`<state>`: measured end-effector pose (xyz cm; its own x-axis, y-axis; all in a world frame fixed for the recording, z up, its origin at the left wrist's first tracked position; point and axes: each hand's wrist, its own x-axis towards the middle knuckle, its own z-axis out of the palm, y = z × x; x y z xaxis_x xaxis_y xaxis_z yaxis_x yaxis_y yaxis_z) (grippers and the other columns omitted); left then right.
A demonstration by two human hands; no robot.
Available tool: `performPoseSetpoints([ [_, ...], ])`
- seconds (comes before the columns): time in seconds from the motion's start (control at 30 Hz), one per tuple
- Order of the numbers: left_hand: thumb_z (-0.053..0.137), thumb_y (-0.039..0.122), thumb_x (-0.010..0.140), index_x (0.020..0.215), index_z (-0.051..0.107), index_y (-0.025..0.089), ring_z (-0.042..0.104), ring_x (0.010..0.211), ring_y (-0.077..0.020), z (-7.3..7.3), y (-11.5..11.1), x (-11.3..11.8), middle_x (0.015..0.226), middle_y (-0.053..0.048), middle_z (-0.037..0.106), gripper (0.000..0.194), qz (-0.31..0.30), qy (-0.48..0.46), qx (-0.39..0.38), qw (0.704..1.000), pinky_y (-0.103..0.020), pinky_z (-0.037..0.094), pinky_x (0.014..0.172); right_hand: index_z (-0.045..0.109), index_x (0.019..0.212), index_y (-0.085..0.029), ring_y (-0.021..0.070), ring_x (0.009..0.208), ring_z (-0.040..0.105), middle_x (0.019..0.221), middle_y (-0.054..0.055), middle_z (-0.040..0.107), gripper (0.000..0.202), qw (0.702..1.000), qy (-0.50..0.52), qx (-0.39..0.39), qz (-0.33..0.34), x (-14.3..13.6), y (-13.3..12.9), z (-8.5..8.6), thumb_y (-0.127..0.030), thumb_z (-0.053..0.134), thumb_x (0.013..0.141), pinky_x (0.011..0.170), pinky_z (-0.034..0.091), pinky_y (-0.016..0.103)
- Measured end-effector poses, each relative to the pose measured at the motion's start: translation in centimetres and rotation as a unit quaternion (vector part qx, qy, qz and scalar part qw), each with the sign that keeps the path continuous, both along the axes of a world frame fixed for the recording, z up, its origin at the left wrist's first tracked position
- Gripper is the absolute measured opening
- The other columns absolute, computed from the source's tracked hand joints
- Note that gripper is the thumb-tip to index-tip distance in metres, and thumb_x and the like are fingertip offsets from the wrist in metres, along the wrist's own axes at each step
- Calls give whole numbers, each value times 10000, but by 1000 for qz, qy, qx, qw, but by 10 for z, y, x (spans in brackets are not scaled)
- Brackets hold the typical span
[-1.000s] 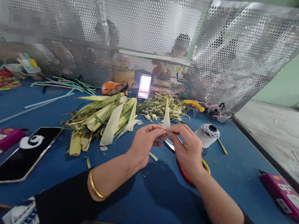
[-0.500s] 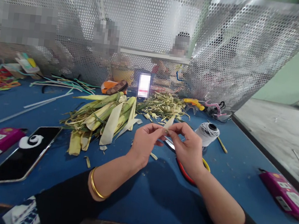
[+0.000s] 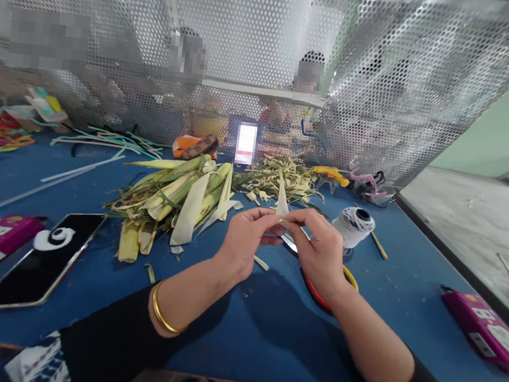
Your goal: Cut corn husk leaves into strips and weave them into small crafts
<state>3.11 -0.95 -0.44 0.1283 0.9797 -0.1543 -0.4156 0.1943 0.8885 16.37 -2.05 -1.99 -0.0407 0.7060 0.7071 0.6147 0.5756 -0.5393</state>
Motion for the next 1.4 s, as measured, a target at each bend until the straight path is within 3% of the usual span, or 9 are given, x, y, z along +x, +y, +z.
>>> performPoseSetpoints([
  [0.37,656,181,645,657,611,157,589,593,-109,0,-3,2,618,0,621,52,7,-10,18,1000,-247,518,614,642,787,-232,180,783,604,800,8,679,110,1000,18,-5,-13,-2,-3,0,-205,576,871,737,455,330],
  [0.7,676,251,664,651,608,154,587,555,-96,-3,-4,4,599,11,629,119,14,24,64,998,-243,518,612,597,808,-225,178,744,606,756,1,664,40,997,50,-42,-46,-2,-3,1,-243,586,842,718,463,325],
  [1.4,697,220,675,680,614,145,606,560,-103,-2,-4,4,642,-11,661,112,6,43,63,997,-248,522,604,532,809,-217,133,685,573,725,-25,586,76,988,140,-67,11,-2,2,0,-172,592,792,677,475,294],
])
